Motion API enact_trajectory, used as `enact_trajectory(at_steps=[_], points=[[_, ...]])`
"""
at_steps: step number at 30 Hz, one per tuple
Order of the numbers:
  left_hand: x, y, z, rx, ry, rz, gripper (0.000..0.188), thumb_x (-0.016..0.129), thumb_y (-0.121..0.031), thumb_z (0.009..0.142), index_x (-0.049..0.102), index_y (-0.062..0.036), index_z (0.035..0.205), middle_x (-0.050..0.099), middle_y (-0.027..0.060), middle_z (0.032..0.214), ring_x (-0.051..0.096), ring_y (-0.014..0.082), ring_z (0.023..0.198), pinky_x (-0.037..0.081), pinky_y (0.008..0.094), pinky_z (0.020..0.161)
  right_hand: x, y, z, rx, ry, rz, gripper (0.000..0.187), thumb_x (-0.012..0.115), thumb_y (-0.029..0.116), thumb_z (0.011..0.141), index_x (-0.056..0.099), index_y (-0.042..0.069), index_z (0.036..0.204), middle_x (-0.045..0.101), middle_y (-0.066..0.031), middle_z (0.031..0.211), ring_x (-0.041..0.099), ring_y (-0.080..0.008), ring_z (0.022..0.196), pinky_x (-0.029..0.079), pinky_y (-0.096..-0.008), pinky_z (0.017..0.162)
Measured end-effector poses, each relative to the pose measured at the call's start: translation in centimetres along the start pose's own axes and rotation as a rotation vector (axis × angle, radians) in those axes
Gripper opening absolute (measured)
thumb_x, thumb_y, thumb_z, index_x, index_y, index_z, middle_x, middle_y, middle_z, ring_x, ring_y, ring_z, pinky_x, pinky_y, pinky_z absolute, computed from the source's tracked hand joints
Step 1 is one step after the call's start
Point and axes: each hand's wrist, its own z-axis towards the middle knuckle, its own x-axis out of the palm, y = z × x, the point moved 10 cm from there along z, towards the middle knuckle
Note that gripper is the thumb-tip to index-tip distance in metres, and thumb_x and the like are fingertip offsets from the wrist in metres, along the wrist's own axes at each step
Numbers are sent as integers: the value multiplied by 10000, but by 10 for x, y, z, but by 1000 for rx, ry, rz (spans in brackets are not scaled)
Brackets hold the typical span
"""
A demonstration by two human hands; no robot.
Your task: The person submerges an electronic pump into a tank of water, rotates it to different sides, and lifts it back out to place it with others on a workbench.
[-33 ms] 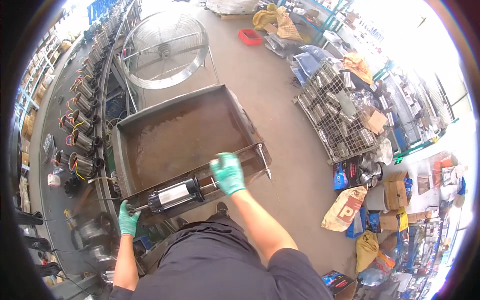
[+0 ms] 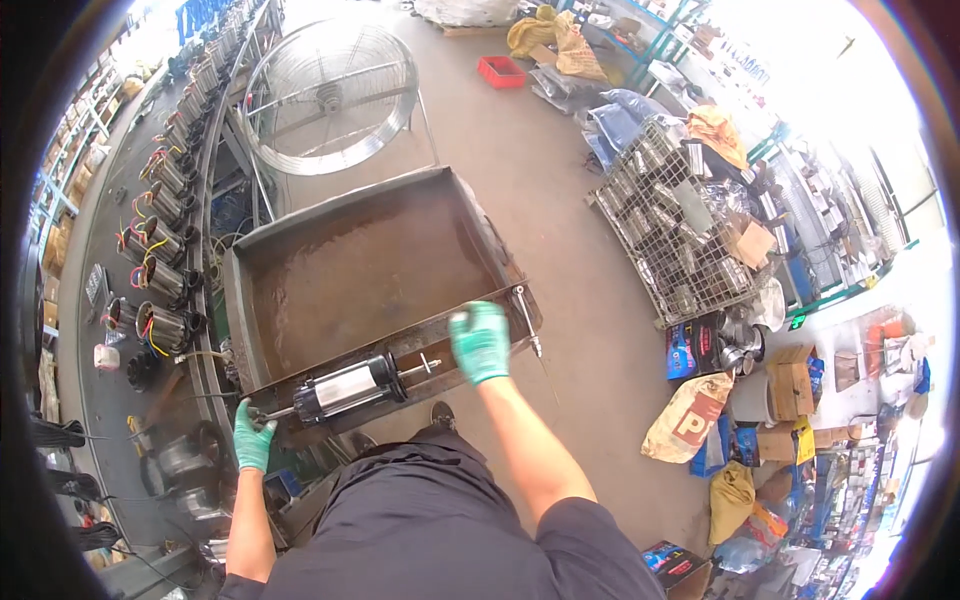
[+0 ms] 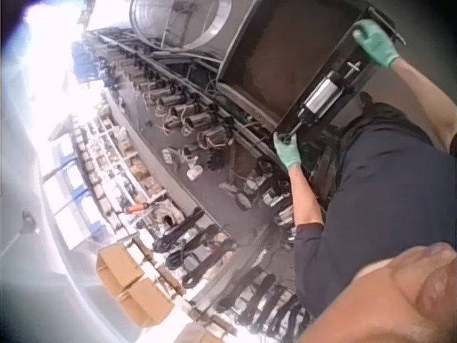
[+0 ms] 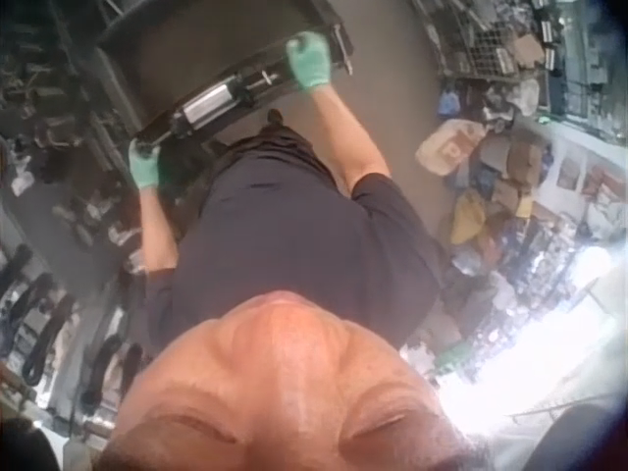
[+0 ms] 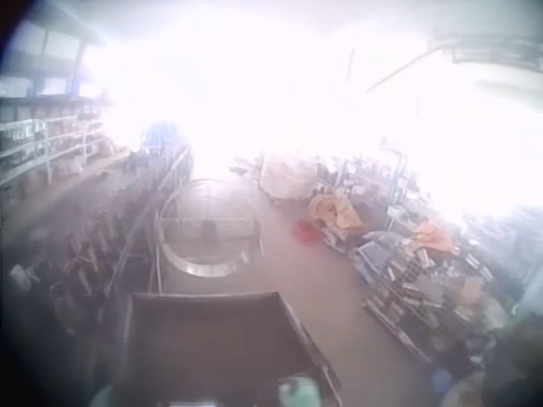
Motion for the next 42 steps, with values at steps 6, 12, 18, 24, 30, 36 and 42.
enact_trajectory(at_steps=[6,12,18,24,30,36,42], points=[[-14,-19,-26,5,-168,-122,675,734,-1,868,454,-99,1475,609,34,1150,591,138,933,507,286,871,-30,-218,-49,697,27,-71,350,678,300,916,561,25,1097,619,-125,842,607,-301,712,524,-436,658],[11,-113,-44,57,-67,-335,486,650,-121,990,480,-71,1442,629,45,1117,610,126,987,495,264,922,44,-124,-70,1129,482,1078,153,617,243,1003,502,148,1037,530,1,714,470,-92,488,423,-296,431],[62,-231,-56,195,127,-564,563,625,-306,1020,417,-50,1476,643,94,1170,655,177,1019,541,320,919,64,93,-112,383,795,797,215,665,136,979,551,40,1135,635,-80,856,630,-146,735,535,-319,674],[55,-214,-45,38,-38,-1007,347,555,-368,1050,548,-82,1246,616,71,973,629,171,790,550,337,731,100,211,-153,-139,868,585,266,702,194,918,625,58,1134,654,-207,966,653,-418,885,527,-476,753],[-3,-62,-35,-464,-275,-1221,289,559,-339,1038,624,-95,898,561,24,648,410,100,433,320,261,389,60,243,-105,-513,655,391,200,718,164,877,668,44,1029,674,-152,907,659,-343,853,536,-446,776],[-13,37,-25,-718,-107,-916,313,640,-429,989,596,-144,867,591,14,690,391,91,423,299,255,386,100,149,-47,-188,766,134,172,702,173,908,696,44,1021,721,-165,954,699,-308,803,559,-371,754],[19,29,-7,-677,133,-819,284,588,-349,1034,622,-112,881,601,23,705,394,86,419,294,245,375,115,143,-45,-112,718,83,120,659,133,921,701,38,980,710,-157,874,684,-275,729,543,-351,719]])
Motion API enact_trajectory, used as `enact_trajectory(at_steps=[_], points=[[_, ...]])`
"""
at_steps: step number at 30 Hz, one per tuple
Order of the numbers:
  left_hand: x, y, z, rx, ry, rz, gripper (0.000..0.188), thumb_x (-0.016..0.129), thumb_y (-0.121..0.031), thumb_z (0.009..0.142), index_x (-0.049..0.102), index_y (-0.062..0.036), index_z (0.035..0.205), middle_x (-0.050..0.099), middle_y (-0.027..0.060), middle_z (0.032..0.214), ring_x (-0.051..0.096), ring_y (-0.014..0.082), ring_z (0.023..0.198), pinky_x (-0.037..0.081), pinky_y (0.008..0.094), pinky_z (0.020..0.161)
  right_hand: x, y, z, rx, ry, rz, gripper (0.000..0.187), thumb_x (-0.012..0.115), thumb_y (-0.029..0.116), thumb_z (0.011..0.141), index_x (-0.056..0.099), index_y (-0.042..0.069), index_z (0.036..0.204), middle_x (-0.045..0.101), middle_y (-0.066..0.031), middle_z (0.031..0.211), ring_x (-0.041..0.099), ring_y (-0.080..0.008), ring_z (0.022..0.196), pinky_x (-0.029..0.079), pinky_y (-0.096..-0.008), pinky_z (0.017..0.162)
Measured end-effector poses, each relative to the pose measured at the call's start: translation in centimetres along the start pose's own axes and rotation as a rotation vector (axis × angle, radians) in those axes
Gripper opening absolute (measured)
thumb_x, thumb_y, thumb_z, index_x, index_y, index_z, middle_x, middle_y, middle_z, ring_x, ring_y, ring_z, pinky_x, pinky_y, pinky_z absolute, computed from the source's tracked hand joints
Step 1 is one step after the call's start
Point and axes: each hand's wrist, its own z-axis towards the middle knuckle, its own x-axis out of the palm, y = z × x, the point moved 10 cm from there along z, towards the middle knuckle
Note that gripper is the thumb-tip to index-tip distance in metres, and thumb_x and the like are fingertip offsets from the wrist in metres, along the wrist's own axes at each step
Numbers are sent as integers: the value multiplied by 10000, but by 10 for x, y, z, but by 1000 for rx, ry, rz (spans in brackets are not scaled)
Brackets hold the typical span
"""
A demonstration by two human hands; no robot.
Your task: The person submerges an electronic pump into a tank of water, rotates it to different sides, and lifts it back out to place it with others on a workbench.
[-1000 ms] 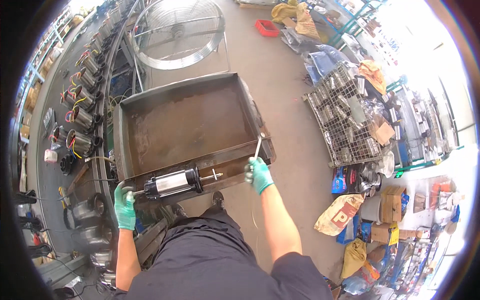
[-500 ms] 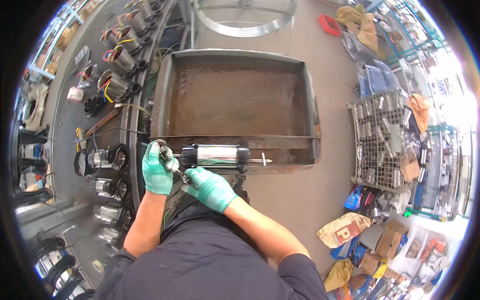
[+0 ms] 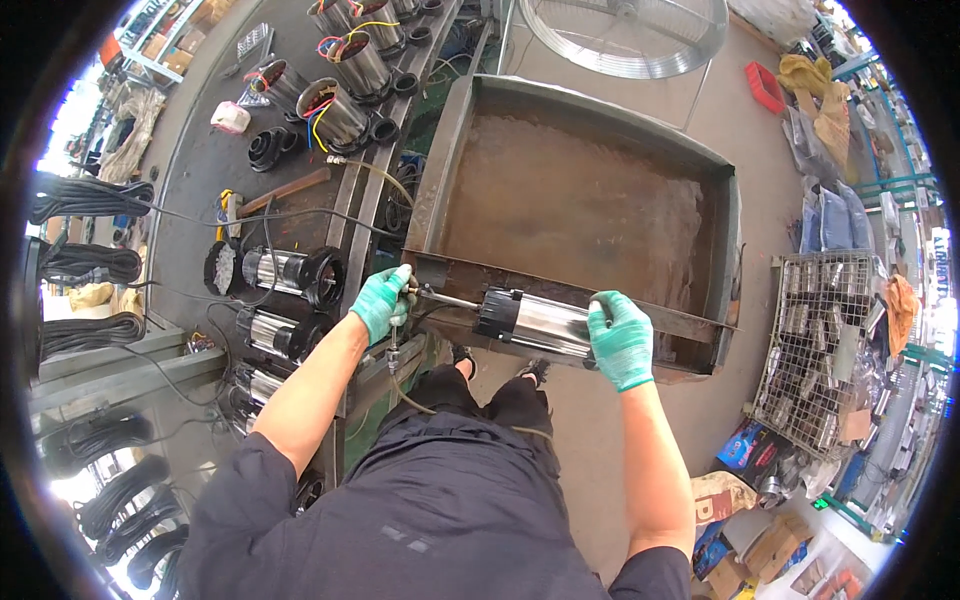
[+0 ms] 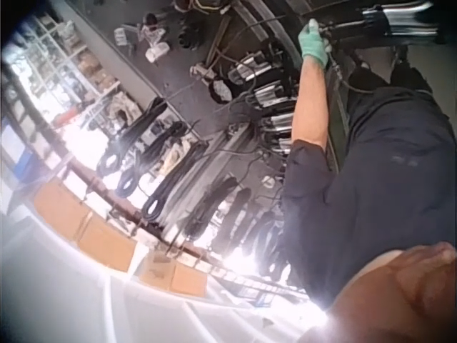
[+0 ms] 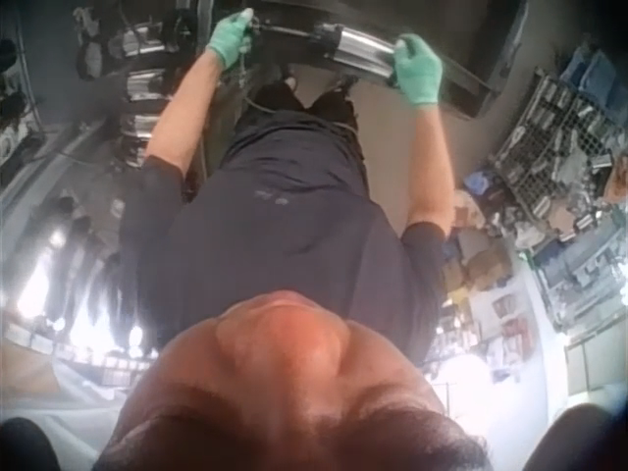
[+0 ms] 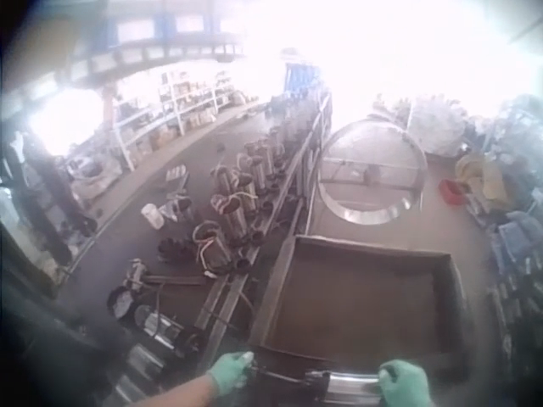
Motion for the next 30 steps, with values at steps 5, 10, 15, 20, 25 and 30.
enact_trajectory(at_steps=[5,10,15,20,25,30], points=[[2,-1,-1,-34,64,6,280,572,-329,1043,626,-110,877,594,21,690,405,88,418,303,249,368,3,-4,0,4,-22,-4,111,651,120,922,699,36,975,704,-160,858,673,-264,710,541,-348,709],[1,1,2,-56,73,16,279,569,-328,1045,622,-115,873,593,17,687,406,87,419,303,247,367,4,-3,0,13,-18,-19,101,648,112,921,697,37,969,704,-155,854,670,-261,703,540,-344,703],[3,3,7,-67,44,33,288,554,-348,1049,621,-123,881,565,-9,643,442,86,438,315,249,375,-1,4,0,-12,-61,-15,68,640,73,923,690,29,936,652,-101,741,578,-151,625,500,-304,641],[5,6,4,-92,31,95,289,545,-352,1054,591,-119,890,504,-19,628,374,89,423,288,250,370,0,6,-2,-29,-84,-48,66,663,83,875,693,55,925,692,-107,818,634,-206,636,529,-317,653],[5,4,2,-102,-4,125,289,534,-355,1059,583,-123,894,494,-27,628,358,87,423,280,252,375,-1,6,-2,-12,-94,-50,56,668,77,861,688,56,910,687,-102,809,629,-207,628,527,-317,648],[2,8,3,-115,13,103,292,531,-362,1059,573,-122,900,489,-26,623,355,86,423,279,252,376,1,6,-3,-28,-97,-53,59,673,91,858,691,60,905,692,-103,817,638,-224,642,532,-329,652]])
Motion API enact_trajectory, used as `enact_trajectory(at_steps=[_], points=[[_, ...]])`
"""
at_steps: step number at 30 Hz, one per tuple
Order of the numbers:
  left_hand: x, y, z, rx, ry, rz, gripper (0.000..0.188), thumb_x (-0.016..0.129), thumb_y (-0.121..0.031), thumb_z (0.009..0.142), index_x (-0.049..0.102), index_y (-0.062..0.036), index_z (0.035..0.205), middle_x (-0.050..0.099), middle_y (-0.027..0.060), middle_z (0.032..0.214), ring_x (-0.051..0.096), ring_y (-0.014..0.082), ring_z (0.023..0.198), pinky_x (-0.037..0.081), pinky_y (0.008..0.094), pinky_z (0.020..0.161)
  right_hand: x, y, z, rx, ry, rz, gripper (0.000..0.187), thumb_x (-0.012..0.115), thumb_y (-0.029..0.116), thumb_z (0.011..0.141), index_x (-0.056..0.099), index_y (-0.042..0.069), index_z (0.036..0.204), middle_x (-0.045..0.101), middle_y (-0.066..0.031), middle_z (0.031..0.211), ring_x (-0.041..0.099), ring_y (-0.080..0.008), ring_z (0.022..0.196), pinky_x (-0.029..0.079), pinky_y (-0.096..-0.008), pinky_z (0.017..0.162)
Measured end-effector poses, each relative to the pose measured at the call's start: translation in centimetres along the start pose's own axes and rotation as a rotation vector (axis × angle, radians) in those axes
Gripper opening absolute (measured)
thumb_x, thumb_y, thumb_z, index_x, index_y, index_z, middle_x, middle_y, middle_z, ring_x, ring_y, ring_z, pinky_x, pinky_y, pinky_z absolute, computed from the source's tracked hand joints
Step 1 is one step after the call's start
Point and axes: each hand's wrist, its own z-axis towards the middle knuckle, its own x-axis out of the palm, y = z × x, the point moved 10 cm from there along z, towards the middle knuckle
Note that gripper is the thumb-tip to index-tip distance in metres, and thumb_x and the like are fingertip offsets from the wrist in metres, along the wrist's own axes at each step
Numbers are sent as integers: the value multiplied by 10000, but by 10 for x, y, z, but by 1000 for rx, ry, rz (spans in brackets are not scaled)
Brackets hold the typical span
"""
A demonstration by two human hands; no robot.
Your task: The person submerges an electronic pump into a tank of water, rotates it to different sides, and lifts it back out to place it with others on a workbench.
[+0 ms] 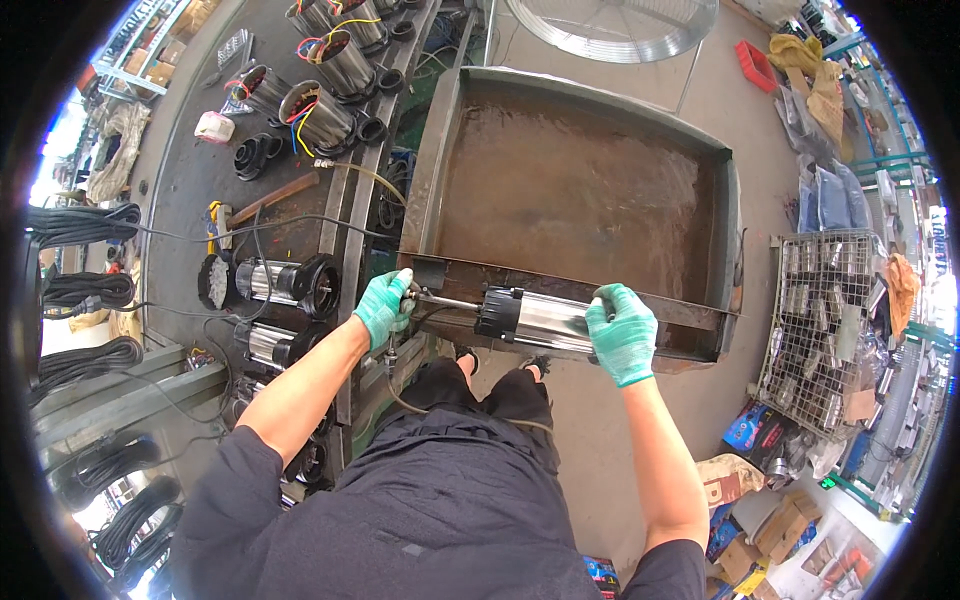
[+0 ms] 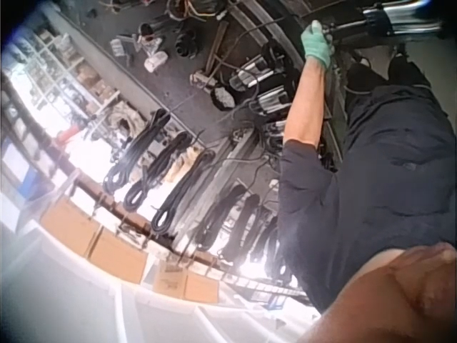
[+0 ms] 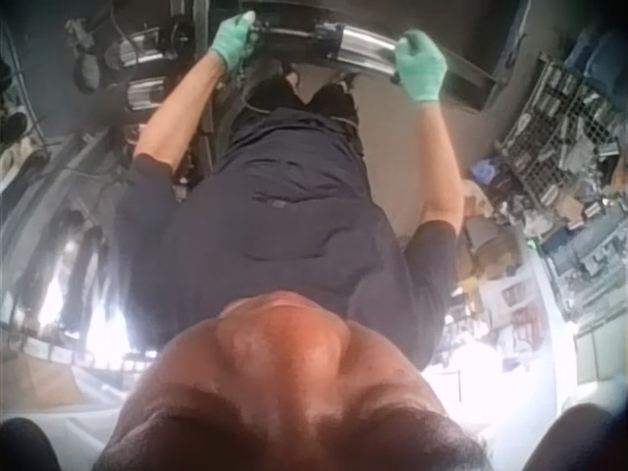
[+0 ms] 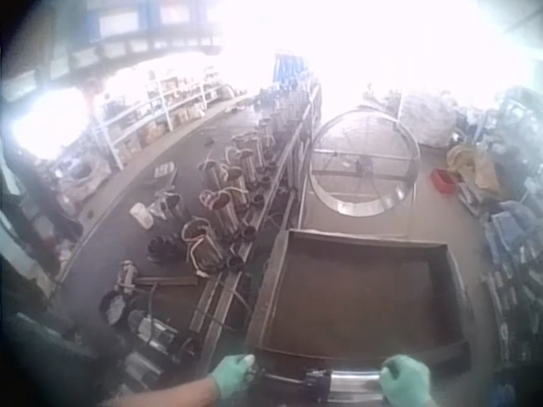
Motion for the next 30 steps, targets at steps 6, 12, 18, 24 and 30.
enact_trajectory(at_steps=[6,12,18,24,30], points=[[-3,-16,-15,100,41,-64,287,558,-392,1043,598,-133,928,525,-21,658,439,90,479,342,253,403,-2,5,0,-64,8,37,90,682,105,862,693,58,939,699,-112,848,665,-244,682,548,-342,683],[38,-53,-52,295,9,-659,218,587,-333,1031,634,-130,967,614,32,745,463,117,527,404,299,508,-28,78,-43,-483,-106,6,221,733,78,803,682,55,1017,682,-150,971,662,-345,874,554,-431,807],[243,-59,-125,285,405,-603,285,588,-309,1038,623,-65,1182,675,78,952,588,169,690,513,333,693,16,26,-96,79,419,345,320,708,189,913,595,33,1168,691,-206,959,686,-384,875,540,-437,758],[142,-53,-110,652,-106,176,220,575,-208,1040,617,-37,1172,675,71,1026,667,156,898,558,308,822,-98,-160,-132,429,87,224,183,667,188,956,581,34,1003,629,-107,714,545,-181,616,499,-355,624],[-61,38,-41,462,-647,600,264,624,-232,1000,589,-53,1191,644,73,1068,596,197,938,498,359,856,-141,-322,-148,577,-91,44,233,670,230,951,572,25,1002,615,-87,727,544,-161,647,494,-341,634]])
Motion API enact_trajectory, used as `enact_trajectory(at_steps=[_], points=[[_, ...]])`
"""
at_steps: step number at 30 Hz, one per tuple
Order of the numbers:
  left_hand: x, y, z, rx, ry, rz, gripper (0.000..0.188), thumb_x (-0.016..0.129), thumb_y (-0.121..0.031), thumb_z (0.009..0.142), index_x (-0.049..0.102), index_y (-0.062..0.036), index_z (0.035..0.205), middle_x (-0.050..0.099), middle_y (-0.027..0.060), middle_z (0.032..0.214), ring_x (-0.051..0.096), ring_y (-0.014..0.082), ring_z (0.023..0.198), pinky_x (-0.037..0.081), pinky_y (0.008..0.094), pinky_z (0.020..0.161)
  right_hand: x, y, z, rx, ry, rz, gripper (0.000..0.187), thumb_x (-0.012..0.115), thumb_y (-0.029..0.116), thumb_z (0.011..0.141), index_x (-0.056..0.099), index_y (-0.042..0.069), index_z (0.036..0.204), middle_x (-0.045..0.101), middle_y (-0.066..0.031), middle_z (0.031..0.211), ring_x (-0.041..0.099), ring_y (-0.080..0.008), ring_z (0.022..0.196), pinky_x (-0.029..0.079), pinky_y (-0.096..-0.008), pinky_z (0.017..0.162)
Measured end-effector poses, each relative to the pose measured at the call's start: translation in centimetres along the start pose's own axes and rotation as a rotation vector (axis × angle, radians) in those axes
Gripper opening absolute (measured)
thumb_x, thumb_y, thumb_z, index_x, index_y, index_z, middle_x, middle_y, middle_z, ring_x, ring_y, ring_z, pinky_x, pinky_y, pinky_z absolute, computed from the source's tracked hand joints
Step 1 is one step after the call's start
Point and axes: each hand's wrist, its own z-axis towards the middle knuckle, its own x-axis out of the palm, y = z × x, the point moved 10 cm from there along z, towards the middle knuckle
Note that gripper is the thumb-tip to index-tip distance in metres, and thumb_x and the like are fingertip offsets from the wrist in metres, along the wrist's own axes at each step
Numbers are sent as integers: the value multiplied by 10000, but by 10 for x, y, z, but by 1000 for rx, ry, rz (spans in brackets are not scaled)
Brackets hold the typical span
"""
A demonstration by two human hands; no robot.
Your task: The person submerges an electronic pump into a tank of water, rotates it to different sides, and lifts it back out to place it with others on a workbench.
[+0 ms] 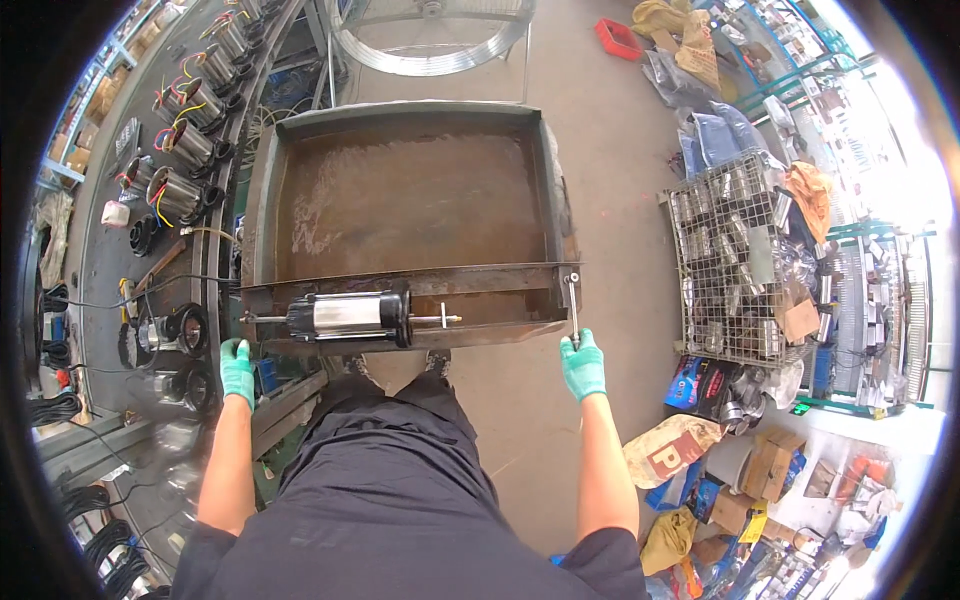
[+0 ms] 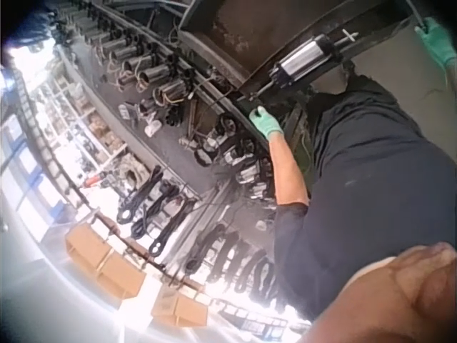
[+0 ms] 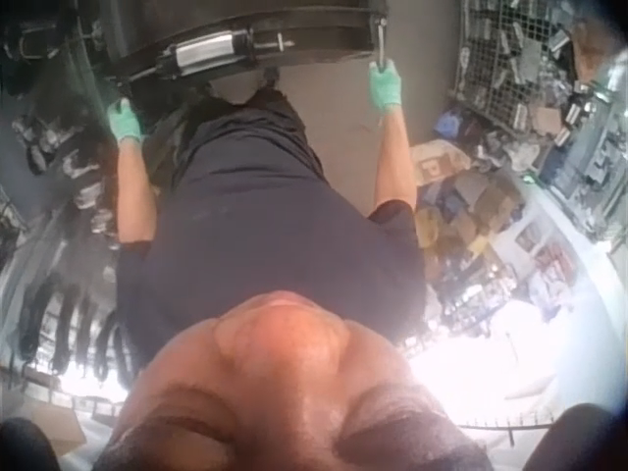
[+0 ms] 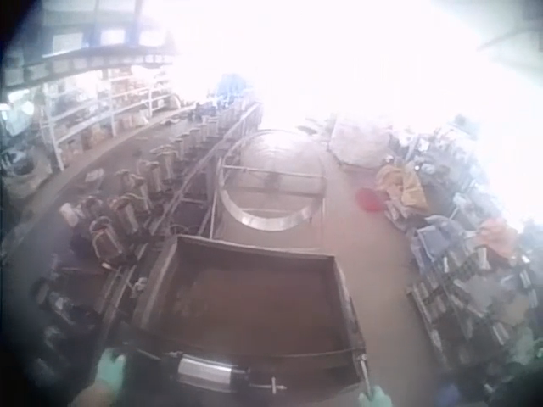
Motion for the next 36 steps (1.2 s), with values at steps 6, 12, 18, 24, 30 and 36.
enact_trajectory(at_steps=[6,12,18,24,30,36], points=[[17,51,-13,-162,65,13,503,703,-248,928,491,-37,1332,606,149,1235,582,255,1102,465,390,984,13,-4,39,23,-199,-122,351,674,267,932,520,11,1116,692,-247,867,674,-432,810,516,-495,765],[39,10,-22,12,197,132,519,744,-258,885,492,-27,1276,618,186,1161,597,299,1034,483,409,937,11,72,17,-315,-250,-282,253,703,132,876,573,-6,1043,552,-184,1028,593,-378,916,495,-477,827],[35,9,-20,45,240,152,394,744,-230,907,501,-41,1154,624,160,962,602,294,878,491,421,824,95,292,-73,-743,162,62,355,702,198,910,599,50,1216,607,-186,1219,655,-365,1036,531,-425,883],[31,-5,-22,102,313,296,397,742,-268,905,536,-7,1121,666,204,999,639,385,918,501,458,829,169,333,-68,-741,515,-524,284,626,232,907,635,74,1144,642,-193,1188,668,-415,960,533,-471,852],[-16,-76,-40,223,392,198,368,717,-261,899,568,4,1108,688,241,911,659,427,868,511,493,782,147,348,-43,-598,657,-251,112,594,90,857,654,45,941,699,-201,850,688,-371,798,536,-414,747],[-49,-165,-57,515,598,462,317,645,-391,947,637,-82,1013,677,199,854,661,420,829,528,488,726,65,368,10,-481,568,2,126,515,-29,846,628,3,890,658,-87,781,584,-125,694,508,-297,674]])
